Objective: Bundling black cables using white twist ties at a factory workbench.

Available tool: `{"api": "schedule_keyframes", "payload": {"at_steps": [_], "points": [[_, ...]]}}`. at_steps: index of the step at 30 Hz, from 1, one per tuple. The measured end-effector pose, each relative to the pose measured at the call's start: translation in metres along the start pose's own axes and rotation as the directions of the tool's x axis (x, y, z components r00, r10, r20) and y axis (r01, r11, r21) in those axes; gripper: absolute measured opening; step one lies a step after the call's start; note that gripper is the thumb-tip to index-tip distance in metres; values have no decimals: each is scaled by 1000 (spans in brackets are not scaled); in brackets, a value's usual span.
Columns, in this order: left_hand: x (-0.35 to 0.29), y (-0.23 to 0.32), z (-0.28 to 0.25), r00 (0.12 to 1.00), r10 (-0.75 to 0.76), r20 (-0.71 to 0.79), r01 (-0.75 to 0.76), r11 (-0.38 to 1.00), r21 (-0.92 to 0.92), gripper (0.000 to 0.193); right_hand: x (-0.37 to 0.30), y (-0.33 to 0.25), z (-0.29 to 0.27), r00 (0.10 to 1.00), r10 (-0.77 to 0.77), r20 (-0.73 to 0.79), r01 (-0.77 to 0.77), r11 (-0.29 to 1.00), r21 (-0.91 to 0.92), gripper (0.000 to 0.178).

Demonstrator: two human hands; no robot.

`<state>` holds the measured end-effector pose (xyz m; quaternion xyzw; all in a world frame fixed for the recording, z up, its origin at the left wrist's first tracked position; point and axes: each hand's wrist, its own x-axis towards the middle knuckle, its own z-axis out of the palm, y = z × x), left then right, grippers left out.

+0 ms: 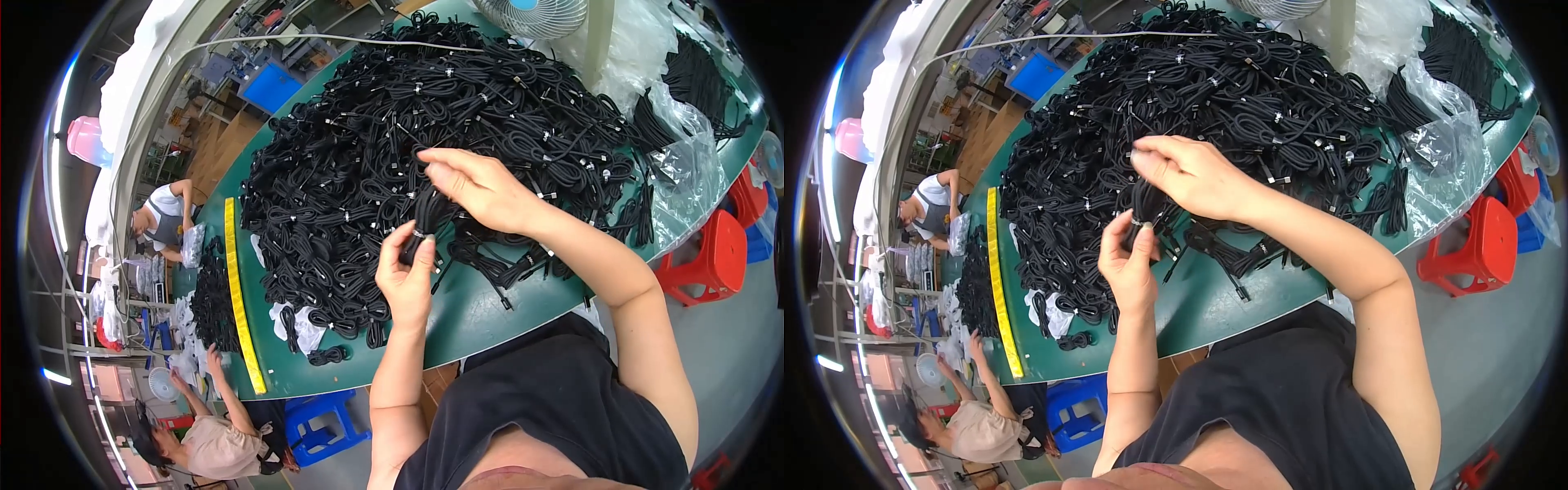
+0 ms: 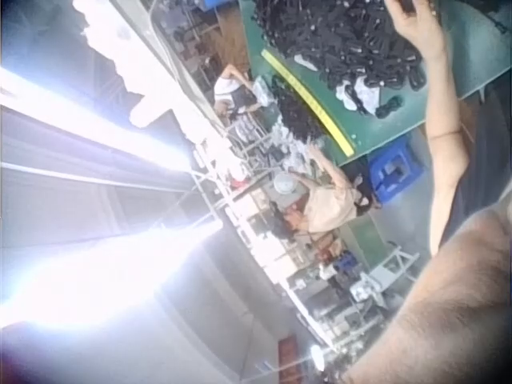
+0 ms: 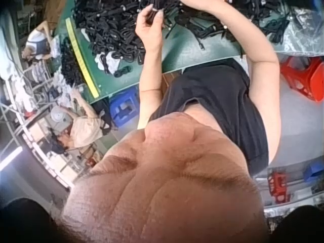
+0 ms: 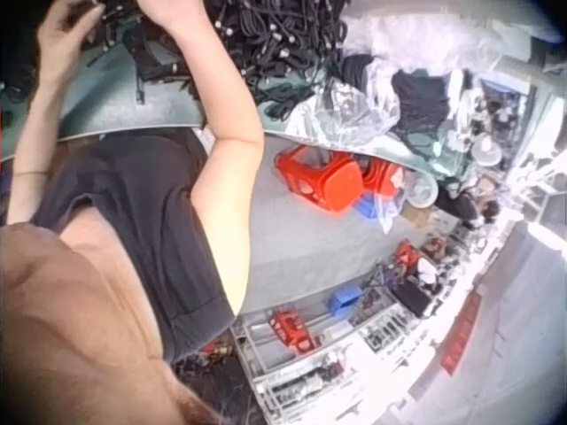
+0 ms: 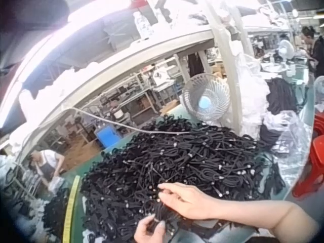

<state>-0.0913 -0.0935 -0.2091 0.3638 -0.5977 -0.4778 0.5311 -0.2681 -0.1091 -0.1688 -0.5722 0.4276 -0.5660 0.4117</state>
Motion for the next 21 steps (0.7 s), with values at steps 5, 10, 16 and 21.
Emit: {"api": "schedule_keyframes", "payload": {"at_steps": [5,10,16,21], "points": [[6,4,-5,741,645,186,-533,397,748,31,-13,-9,-2,977,133,168,-113,986,-124,46],[1,2,-6,675,666,317,-583,218,783,44,-9,7,-4,994,44,103,-29,989,-148,45],[1,3,-7,810,501,304,-575,578,579,51,-14,-5,0,991,123,51,-96,929,-358,35],[-6,-2,-15,969,-53,241,14,987,163,37,-15,16,2,889,-457,-18,326,660,-677,33]]}}
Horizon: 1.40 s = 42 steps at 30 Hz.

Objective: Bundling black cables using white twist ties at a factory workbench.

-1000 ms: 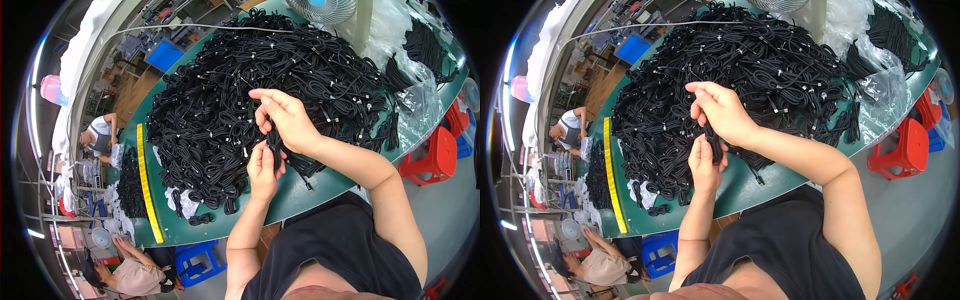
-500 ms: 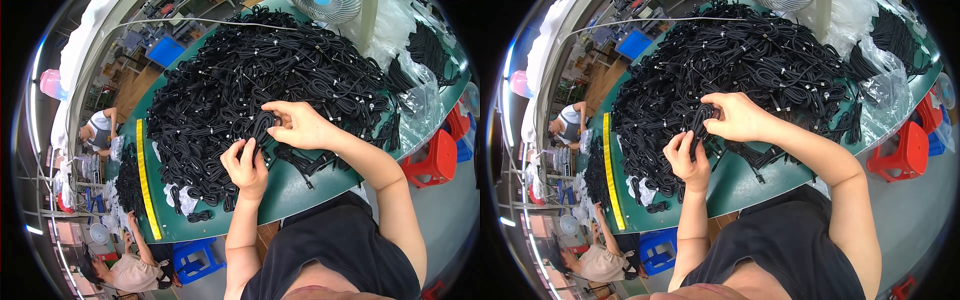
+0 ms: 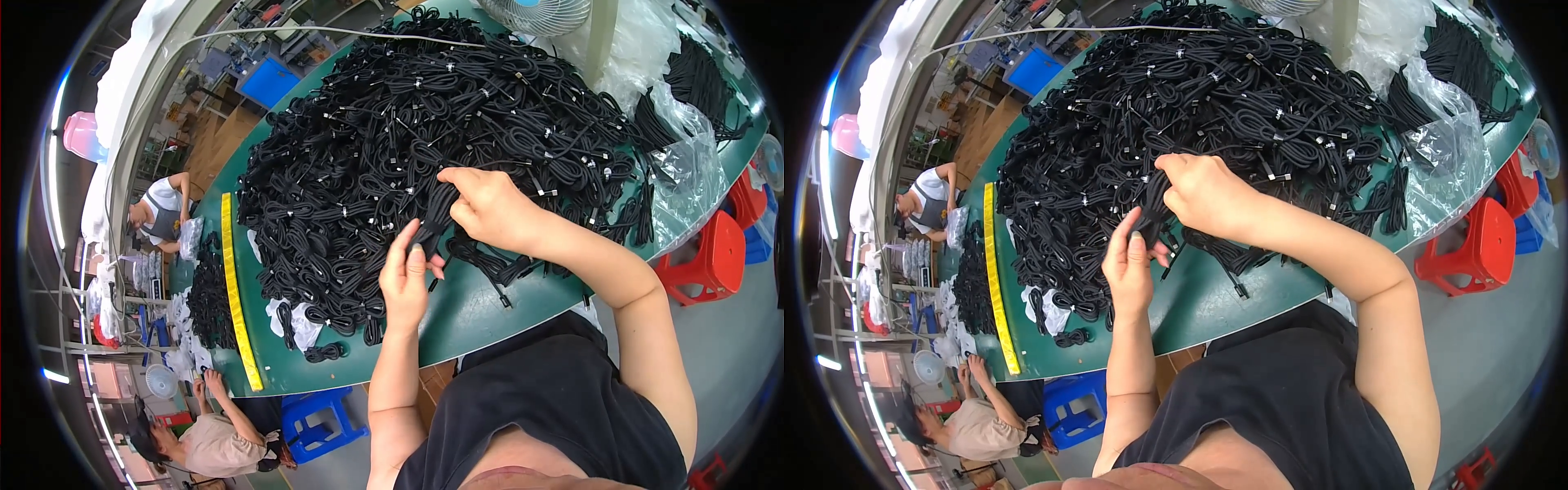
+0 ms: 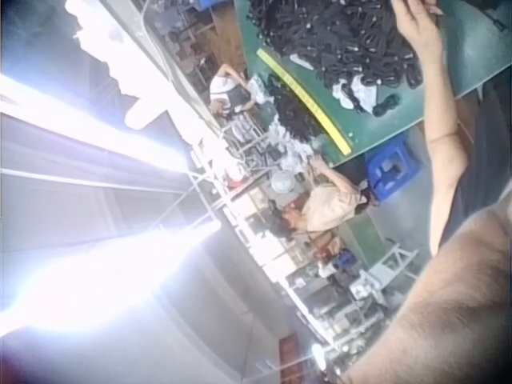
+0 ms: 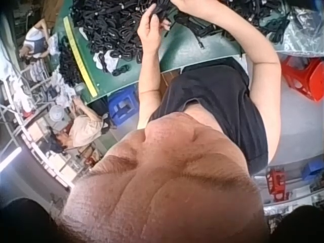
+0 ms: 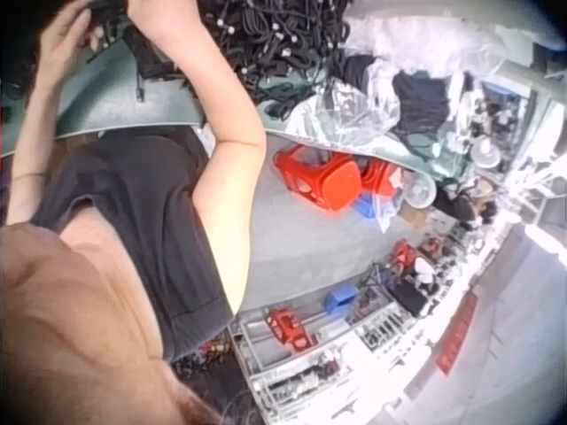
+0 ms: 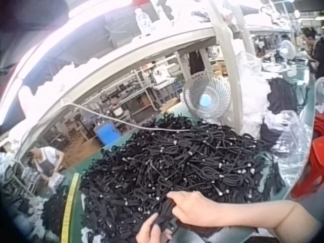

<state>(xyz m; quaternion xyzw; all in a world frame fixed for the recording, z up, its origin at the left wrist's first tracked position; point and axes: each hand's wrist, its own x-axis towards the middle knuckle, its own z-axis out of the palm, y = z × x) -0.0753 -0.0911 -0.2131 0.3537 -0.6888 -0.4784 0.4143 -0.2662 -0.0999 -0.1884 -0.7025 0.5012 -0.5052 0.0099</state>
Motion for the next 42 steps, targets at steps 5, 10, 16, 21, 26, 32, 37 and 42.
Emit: {"api": "schedule_keyframes", "payload": {"at_steps": [5,10,16,21,26,32,37,42], "points": [[2,-6,-13,993,-119,18,102,760,-642,43,14,-1,-14,730,326,600,-683,347,643,28],[-1,-3,-9,991,-134,12,108,739,-665,44,9,3,-9,773,290,564,-633,310,709,33],[-14,0,27,967,-228,110,239,684,-689,38,13,-11,4,826,335,454,-524,154,838,31],[-27,11,53,957,-245,156,286,700,-655,30,17,-22,9,697,555,454,-482,-107,870,21],[-24,14,65,960,-244,139,267,637,-723,29,17,-26,8,814,513,273,-396,146,906,29],[-3,6,39,963,-252,95,247,684,-686,34,20,-18,1,712,591,380,-432,-58,900,32],[-9,2,48,975,-202,92,222,853,-473,37,17,-23,0,677,685,269,-346,-26,938,33],[-11,5,77,973,-207,98,228,823,-521,29,22,-28,3,680,724,115,-223,55,973,37]]}}
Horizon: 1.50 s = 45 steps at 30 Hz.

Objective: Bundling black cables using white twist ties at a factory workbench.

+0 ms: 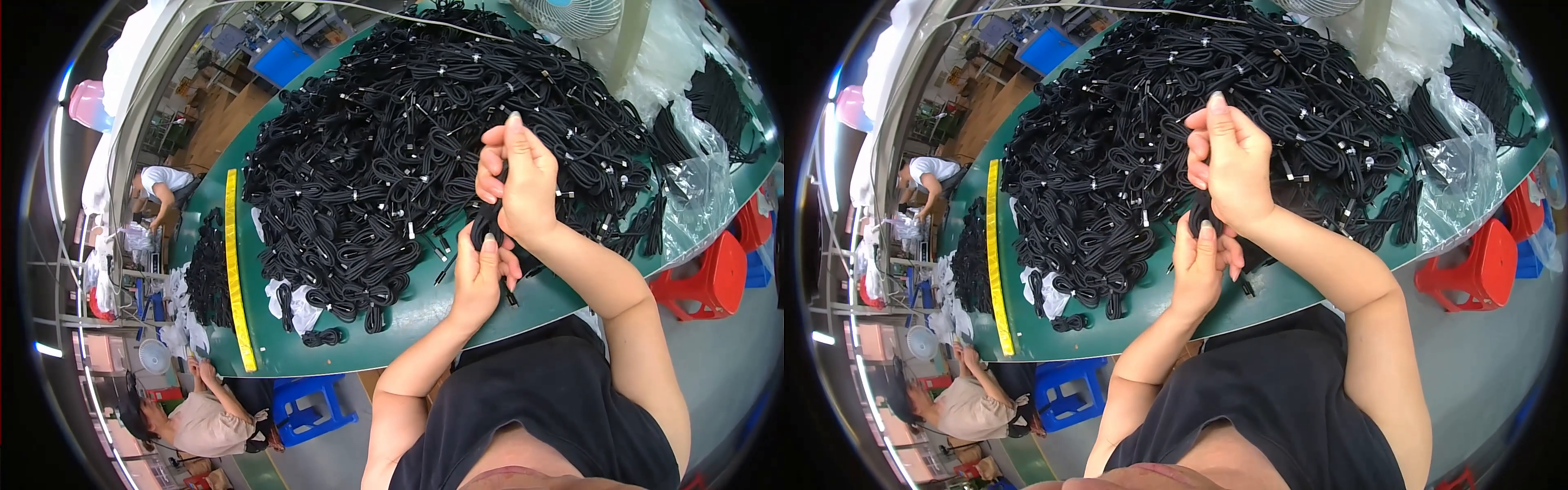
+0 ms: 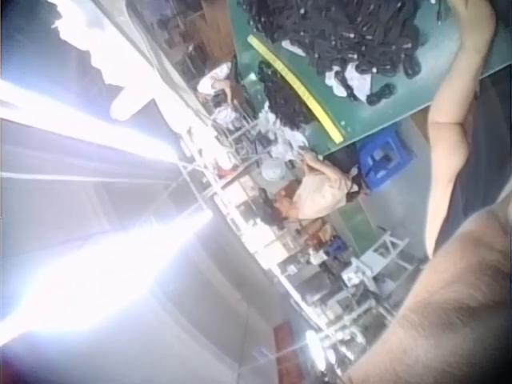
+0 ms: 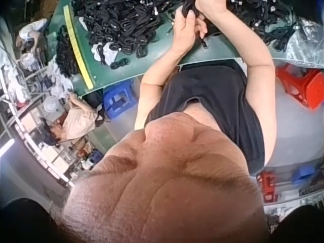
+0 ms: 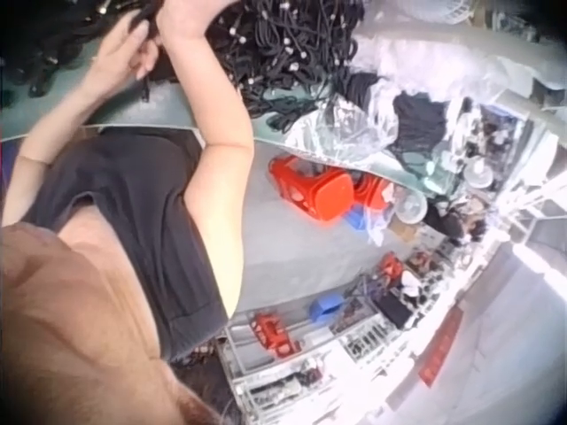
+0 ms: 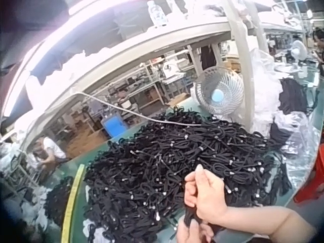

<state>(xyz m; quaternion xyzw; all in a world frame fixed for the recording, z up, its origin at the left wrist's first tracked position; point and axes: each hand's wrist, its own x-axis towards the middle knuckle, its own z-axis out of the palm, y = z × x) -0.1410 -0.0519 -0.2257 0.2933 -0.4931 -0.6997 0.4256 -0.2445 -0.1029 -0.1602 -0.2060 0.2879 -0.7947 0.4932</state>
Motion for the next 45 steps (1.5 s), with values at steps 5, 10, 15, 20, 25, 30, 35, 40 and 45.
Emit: {"api": "schedule_keyframes", "payload": {"at_steps": [5,10,15,20,25,30,35,40,45], "points": [[0,8,-11,997,-82,-4,82,990,114,26,-3,-1,-6,998,53,-16,-53,999,-4,35],[-2,22,-29,970,-243,21,241,967,77,22,-7,6,-18,980,40,194,12,966,-259,32],[21,55,-84,960,-60,-272,12,985,-172,18,8,5,-27,939,-80,334,275,757,-592,32],[60,89,-189,916,213,-340,-369,780,-505,30,9,-2,-30,947,-59,317,233,804,-547,23],[84,109,-188,809,281,-517,-437,875,-208,41,6,2,-32,945,15,327,178,815,-551,22],[109,79,-139,880,306,-363,22,738,675,51,5,2,-30,937,133,324,85,811,-579,25],[109,71,-145,930,192,-314,151,578,802,34,-1,0,-33,920,175,351,114,738,-665,24],[57,89,-98,816,446,-368,-200,815,544,15,-9,-1,-33,827,175,535,375,537,-756,18],[24,83,-51,729,635,-254,-581,771,260,19,-20,4,-15,754,62,654,520,553,-651,32]]}}
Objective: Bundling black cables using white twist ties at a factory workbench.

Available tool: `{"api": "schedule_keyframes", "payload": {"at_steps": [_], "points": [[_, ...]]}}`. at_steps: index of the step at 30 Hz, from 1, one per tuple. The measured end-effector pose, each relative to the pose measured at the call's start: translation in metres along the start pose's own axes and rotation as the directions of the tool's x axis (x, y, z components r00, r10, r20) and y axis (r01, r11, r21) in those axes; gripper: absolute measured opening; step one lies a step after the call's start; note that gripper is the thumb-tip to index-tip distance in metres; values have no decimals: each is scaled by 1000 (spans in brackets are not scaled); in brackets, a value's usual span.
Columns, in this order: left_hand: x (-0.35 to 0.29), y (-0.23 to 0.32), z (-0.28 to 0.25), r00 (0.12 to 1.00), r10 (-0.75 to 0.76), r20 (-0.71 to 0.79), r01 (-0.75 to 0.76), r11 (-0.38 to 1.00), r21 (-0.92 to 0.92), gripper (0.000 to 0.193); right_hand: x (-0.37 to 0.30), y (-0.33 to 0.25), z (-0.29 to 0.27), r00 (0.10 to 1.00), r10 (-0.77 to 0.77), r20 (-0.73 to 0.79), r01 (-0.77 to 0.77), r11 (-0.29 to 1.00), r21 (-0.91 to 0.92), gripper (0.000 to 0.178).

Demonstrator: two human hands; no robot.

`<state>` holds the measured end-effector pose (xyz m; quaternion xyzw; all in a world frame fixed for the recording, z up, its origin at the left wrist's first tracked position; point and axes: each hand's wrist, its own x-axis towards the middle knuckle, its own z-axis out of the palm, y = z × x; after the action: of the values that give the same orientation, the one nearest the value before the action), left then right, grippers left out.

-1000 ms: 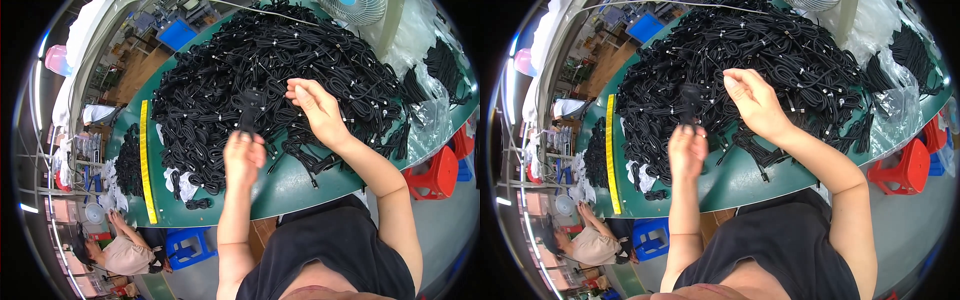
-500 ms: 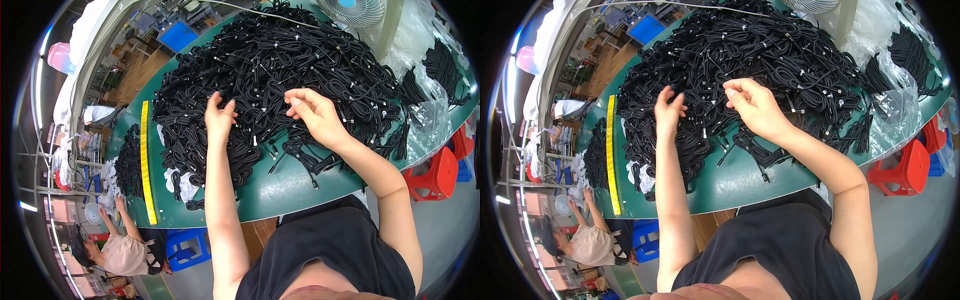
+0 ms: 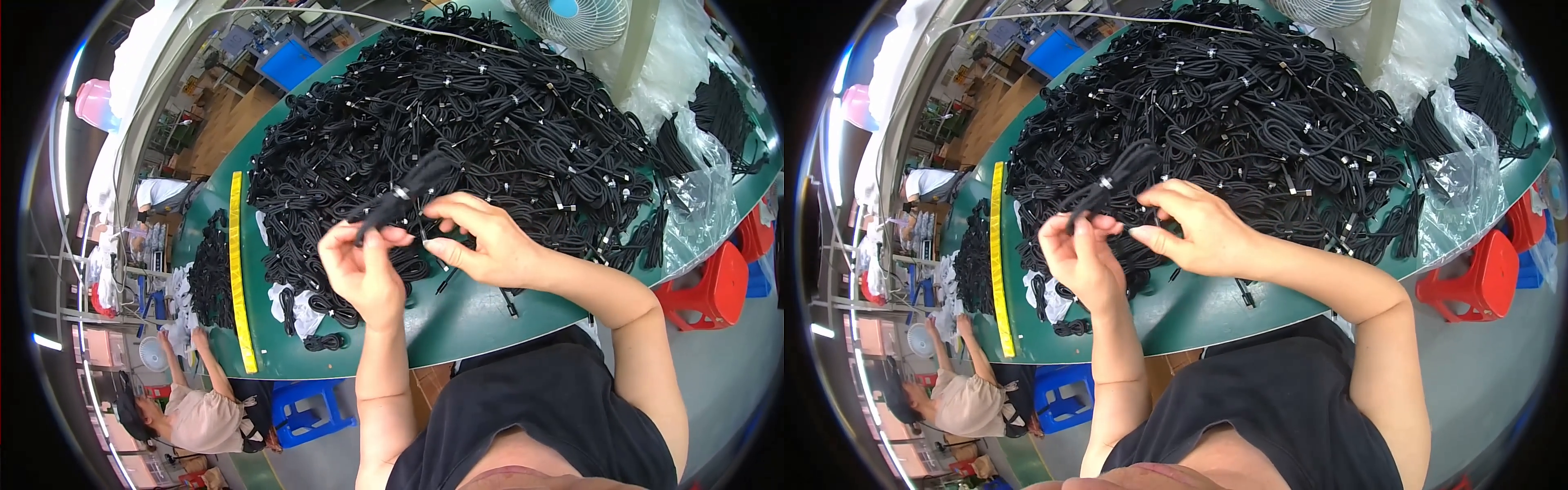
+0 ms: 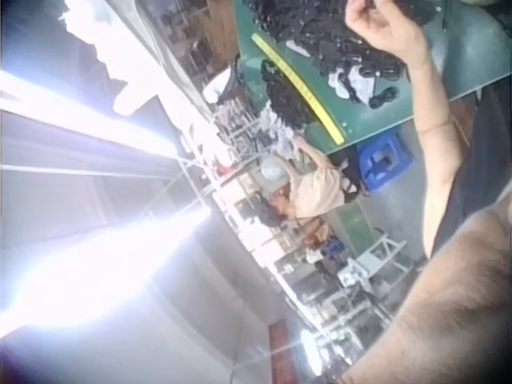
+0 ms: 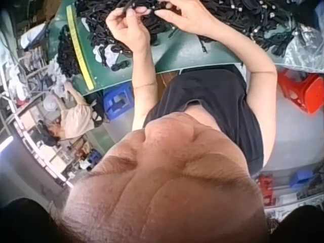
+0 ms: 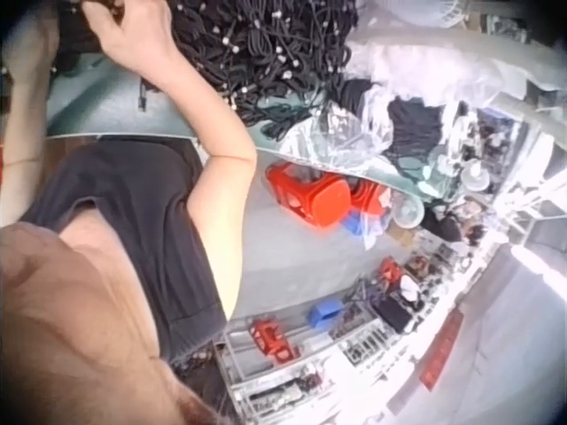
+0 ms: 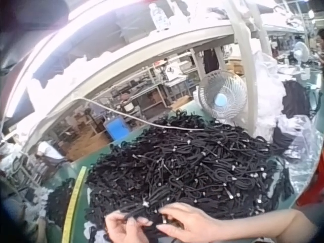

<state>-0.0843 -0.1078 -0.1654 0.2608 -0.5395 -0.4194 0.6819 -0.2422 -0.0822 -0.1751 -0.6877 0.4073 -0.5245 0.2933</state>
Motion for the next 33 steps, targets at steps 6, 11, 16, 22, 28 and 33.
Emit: {"api": "schedule_keyframes", "payload": {"at_steps": [6,11,16,22,28,33], "points": [[-23,-13,3,917,-288,276,327,939,-107,32,18,-2,-6,975,-54,-216,84,988,133,21],[1,-22,-16,885,-256,389,380,880,-284,33,19,-16,-30,1000,-19,17,19,999,-27,20],[6,-18,13,706,-536,463,661,734,-158,38,16,-23,-27,990,-88,-110,54,958,-282,26],[11,-18,23,802,-430,416,574,748,-333,27,12,-35,-42,964,-265,-25,210,815,-540,16],[1,-22,28,793,-388,470,513,841,-171,23,10,-35,-33,934,-356,-10,294,788,-542,15],[9,-14,20,858,-329,393,448,855,-262,29,13,-60,-29,950,-309,-33,214,728,-652,19]]}}
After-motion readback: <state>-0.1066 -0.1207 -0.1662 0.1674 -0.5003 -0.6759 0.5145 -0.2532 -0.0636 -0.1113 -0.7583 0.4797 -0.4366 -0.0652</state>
